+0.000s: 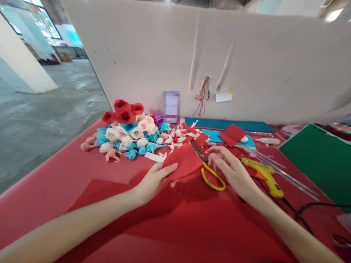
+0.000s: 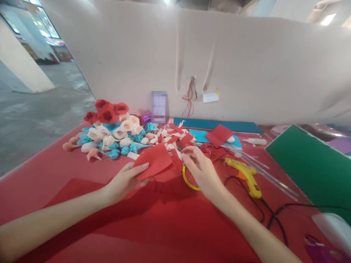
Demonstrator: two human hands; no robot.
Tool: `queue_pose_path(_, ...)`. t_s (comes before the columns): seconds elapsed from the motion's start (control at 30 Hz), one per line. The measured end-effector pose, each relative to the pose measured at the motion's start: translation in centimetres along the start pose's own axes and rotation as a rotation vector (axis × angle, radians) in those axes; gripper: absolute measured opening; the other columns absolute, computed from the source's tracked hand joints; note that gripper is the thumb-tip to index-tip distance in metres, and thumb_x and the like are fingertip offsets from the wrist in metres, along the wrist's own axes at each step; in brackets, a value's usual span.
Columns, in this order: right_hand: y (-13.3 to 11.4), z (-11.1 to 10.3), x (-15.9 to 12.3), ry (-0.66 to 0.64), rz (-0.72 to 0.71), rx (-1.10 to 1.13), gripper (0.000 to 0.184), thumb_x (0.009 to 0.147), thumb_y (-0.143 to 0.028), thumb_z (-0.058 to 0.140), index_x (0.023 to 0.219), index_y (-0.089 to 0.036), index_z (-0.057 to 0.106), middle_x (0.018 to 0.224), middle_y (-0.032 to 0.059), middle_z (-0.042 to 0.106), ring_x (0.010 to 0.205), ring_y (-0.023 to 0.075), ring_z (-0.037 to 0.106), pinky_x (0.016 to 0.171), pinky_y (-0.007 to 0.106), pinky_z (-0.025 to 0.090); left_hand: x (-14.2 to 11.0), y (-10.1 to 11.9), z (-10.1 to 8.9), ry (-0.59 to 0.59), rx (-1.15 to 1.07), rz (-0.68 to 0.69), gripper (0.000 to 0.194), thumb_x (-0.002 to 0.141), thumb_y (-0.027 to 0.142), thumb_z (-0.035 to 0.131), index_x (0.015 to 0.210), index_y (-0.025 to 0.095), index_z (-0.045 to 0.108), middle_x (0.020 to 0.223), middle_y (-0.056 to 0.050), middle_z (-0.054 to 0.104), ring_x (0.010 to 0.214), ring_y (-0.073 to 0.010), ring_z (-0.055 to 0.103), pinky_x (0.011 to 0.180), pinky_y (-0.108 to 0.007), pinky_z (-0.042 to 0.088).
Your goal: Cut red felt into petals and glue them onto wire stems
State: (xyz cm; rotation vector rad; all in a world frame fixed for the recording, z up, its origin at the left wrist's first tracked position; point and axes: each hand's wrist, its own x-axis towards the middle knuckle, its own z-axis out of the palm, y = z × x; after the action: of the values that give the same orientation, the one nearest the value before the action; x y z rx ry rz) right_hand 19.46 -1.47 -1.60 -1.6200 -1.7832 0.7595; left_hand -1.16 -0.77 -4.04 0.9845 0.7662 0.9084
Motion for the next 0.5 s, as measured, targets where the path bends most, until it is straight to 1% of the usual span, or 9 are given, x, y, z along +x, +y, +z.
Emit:
queue_pose_path(0.03, 0.7, -0.3, 0.2, -0.001, 0.029, -0.095, 0.029, 0.083, -0.037, 0.041, 0.102, -0.016, 0.048, 0.083, 0.0060, 0.058, 0.070, 0.0177, 0.056, 0.067, 0.031, 0.045, 0.2, 0.1, 0.0, -0.032, -0.034, -0.017, 0.038, 0.080, 0.030, 0.053, 0.046, 0.013, 0.049, 0.042, 0.001, 0.046, 0.045, -0.0092, 0.043, 0.057, -0.023, 0.039)
queue_pose_path(0.1, 1.9, -0.2, 0.0, 0.007, 0.099, -0.269, 0.032, 0.075, -0.021, 0.051, 0.105, -0.010, 0.050, 0.091, 0.0137, 0.058, 0.085, 0.0264, 0.056, 0.076, 0.039, 0.042, 0.5, 0.2, 0.0, -0.091, -0.099, -0.041, 0.038, 0.081, 0.028, 0.051, 0.045, 0.014, 0.048, 0.041, 0.001, 0.043, 0.046, -0.0101, 0.042, 0.064, -0.027, 0.040)
queue_pose_path(0.17, 2.7, 0.5, -0.6, 0.001, 0.155, -0.408, 0.041, 0.070, -0.006, 0.049, 0.111, -0.004, 0.050, 0.100, 0.0215, 0.056, 0.097, 0.0334, 0.052, 0.079, 0.043, 0.040, 0.6, 0.3, 0.0, -0.134, -0.159, -0.049, 0.039, 0.081, 0.027, 0.049, 0.045, 0.014, 0.046, 0.040, 0.001, 0.040, 0.046, -0.0103, 0.040, 0.066, -0.029, 0.040)
queue_pose_path(0.23, 3.2, 1.3, -1.1, -0.015, 0.179, -0.503, 0.049, 0.068, 0.002, 0.044, 0.117, 0.001, 0.047, 0.104, 0.0263, 0.054, 0.101, 0.0362, 0.051, 0.079, 0.044, 0.040, 0.6, 0.3, 0.0, -0.167, -0.210, -0.045, 0.039, 0.081, 0.026, 0.049, 0.044, 0.015, 0.044, 0.039, 0.002, 0.038, 0.045, -0.0100, 0.038, 0.066, -0.029, 0.040)
queue_pose_path(0.3, 3.5, 1.9, -1.2, -0.025, 0.182, -0.560, 0.056, 0.068, 0.003, 0.042, 0.124, 0.004, 0.040, 0.106, 0.0284, 0.052, 0.097, 0.0365, 0.053, 0.077, 0.043, 0.041, 0.6, 0.4, -0.1, -0.190, -0.251, -0.035, 0.039, 0.082, 0.024, 0.047, 0.044, 0.016, 0.041, 0.039, 0.002, 0.036, 0.044, -0.0099, 0.037, 0.064, -0.029, 0.039)
queue_pose_path(0.4, 4.2, 2.0, -0.5, -0.029, 0.180, -0.580, 0.065, 0.066, 0.002, 0.045, 0.130, 0.003, 0.033, 0.109, 0.0285, 0.050, 0.089, 0.0358, 0.057, 0.072, 0.043, 0.042, 0.5, 0.8, -0.3, -0.200, -0.297, -0.018, 0.039, 0.083, 0.023, 0.044, 0.045, 0.016, 0.039, 0.039, 0.002, 0.035, 0.044, -0.0099, 0.035, 0.061, -0.028, 0.039)
queue_pose_path(0.5, 4.8, 1.4, 0.8, -0.037, 0.173, -0.522, 0.066, 0.063, 0.000, 0.046, 0.129, 0.000, 0.034, 0.111, 0.0254, 0.050, 0.092, 0.0344, 0.056, 0.074, 0.041, 0.043, 0.3, 1.7, -0.4, -0.202, -0.326, 0.009, 0.040, 0.084, 0.020, 0.040, 0.045, 0.015, 0.039, 0.039, 0.002, 0.034, 0.045, -0.0102, 0.034, 0.062, -0.026, 0.039)
